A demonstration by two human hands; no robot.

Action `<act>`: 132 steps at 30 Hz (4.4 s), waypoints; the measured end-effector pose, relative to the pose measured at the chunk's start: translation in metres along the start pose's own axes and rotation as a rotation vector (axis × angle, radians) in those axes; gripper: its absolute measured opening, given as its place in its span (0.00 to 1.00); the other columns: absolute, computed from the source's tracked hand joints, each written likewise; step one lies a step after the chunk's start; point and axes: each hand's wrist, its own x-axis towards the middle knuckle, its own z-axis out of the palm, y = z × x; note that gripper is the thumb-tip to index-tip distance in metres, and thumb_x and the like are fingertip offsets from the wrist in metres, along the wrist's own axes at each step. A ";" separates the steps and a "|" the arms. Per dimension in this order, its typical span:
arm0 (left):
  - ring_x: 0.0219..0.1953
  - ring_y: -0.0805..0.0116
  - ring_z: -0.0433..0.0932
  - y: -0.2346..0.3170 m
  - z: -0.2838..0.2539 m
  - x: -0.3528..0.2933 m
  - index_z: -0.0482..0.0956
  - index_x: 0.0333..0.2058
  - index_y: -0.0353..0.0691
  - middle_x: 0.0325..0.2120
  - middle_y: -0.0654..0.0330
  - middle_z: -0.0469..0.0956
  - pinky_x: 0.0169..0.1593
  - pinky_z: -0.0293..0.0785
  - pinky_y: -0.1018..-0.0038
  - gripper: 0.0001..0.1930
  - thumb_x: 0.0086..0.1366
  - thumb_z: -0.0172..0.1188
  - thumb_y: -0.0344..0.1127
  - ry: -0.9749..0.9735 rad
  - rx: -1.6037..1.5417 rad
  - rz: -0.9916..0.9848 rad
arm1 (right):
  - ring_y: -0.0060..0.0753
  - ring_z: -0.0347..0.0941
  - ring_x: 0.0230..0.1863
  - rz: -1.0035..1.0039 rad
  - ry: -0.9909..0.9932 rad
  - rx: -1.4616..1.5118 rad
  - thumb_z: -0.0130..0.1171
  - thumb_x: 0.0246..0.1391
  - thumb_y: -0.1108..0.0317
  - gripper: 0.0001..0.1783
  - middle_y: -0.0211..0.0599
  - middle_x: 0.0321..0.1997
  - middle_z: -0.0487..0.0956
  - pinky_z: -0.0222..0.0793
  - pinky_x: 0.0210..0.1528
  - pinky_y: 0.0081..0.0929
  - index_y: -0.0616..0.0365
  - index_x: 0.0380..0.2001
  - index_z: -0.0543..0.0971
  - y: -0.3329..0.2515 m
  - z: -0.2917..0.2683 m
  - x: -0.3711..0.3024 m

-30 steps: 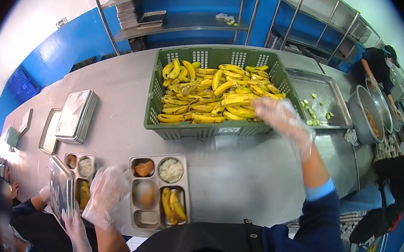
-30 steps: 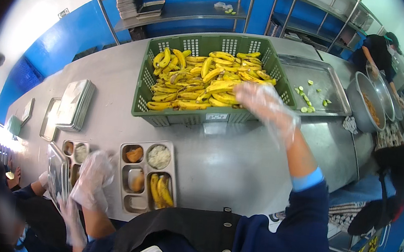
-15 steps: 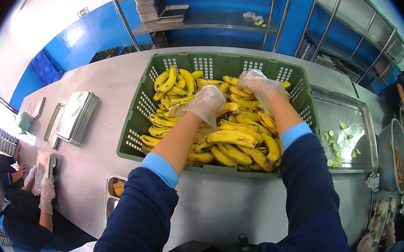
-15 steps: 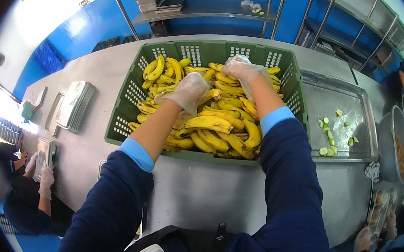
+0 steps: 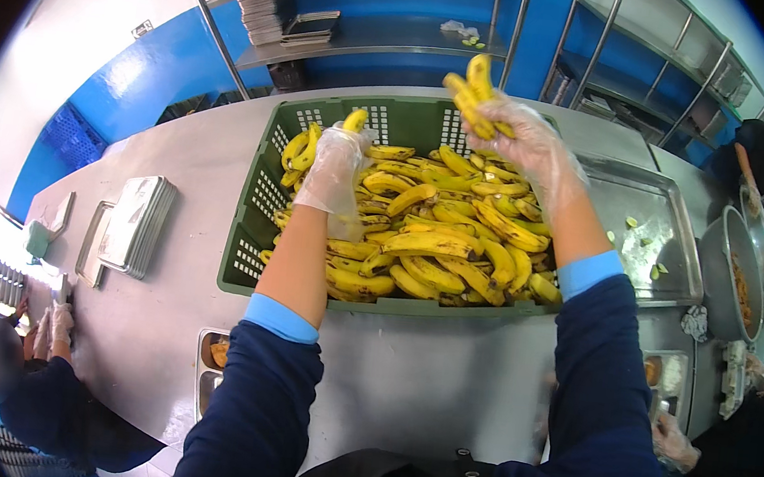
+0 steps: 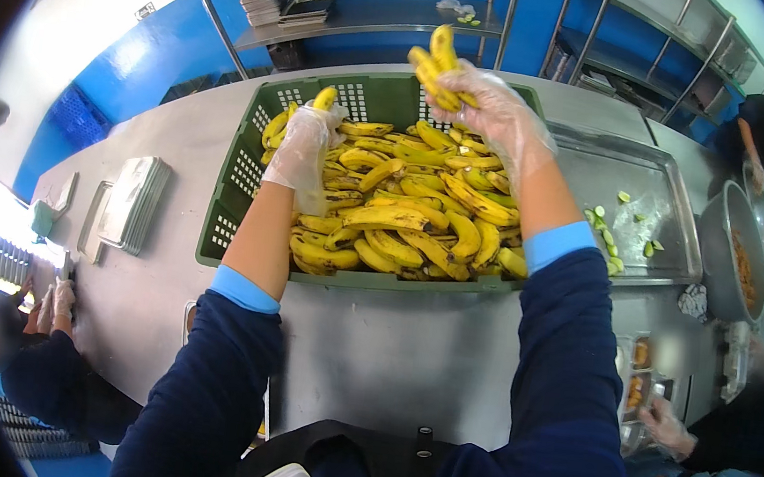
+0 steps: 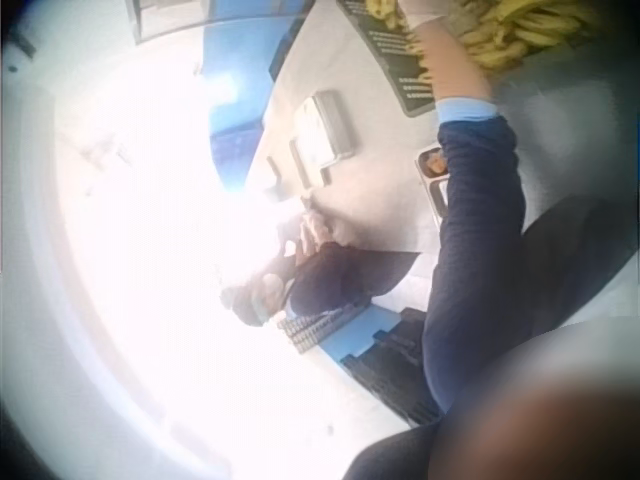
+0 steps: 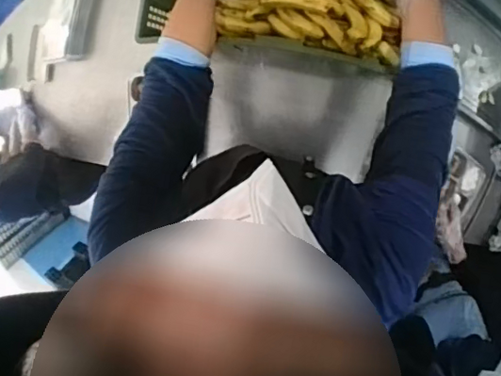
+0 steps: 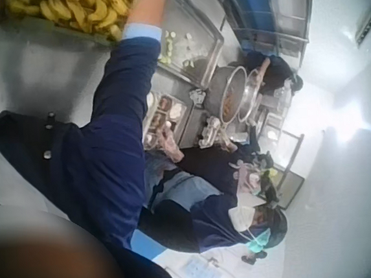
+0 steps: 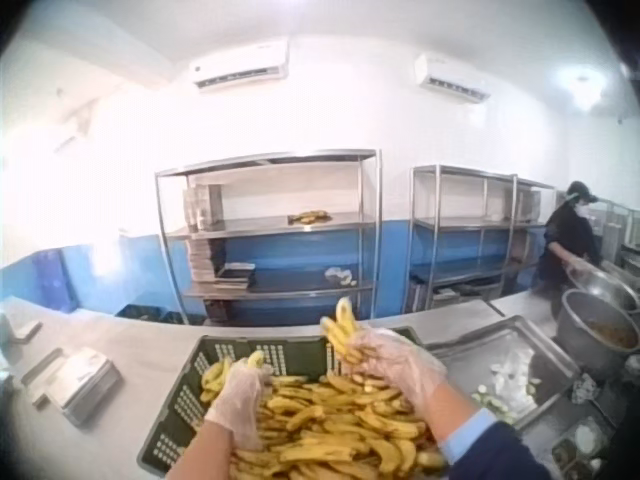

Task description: The person assembles meal trays by placing bananas into compartmentalized metal trays that already contain rice and cooked items. They then cover each tray with a lid and pass it down the line. The process is repeated continuously with multiple trays.

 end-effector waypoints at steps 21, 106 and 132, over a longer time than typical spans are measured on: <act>0.52 0.53 0.86 -0.007 0.162 0.040 0.86 0.52 0.37 0.51 0.49 0.86 0.51 0.84 0.58 0.16 0.73 0.55 0.35 -0.750 1.897 0.555 | 0.40 0.85 0.44 -0.106 0.459 0.085 0.71 0.53 0.70 0.33 0.47 0.46 0.83 0.86 0.51 0.41 0.69 0.60 0.72 -0.030 -0.056 -0.336; 0.61 0.43 0.77 0.034 -0.304 -0.380 0.76 0.64 0.42 0.59 0.45 0.79 0.65 0.75 0.55 0.26 0.68 0.64 0.38 -0.009 1.093 0.578 | 0.50 0.68 0.70 -0.316 -0.422 -1.735 0.60 0.64 0.66 0.24 0.42 0.66 0.74 0.68 0.71 0.41 0.52 0.63 0.77 0.042 0.315 -0.162; 0.33 0.54 0.84 -0.015 -0.177 -0.162 0.83 0.40 0.39 0.30 0.52 0.85 0.38 0.78 0.61 0.20 0.68 0.62 0.53 -0.882 1.524 0.813 | 0.59 0.74 0.64 -0.150 -0.140 -1.897 0.66 0.59 0.47 0.38 0.51 0.58 0.81 0.68 0.70 0.50 0.50 0.69 0.73 -0.004 0.202 -0.074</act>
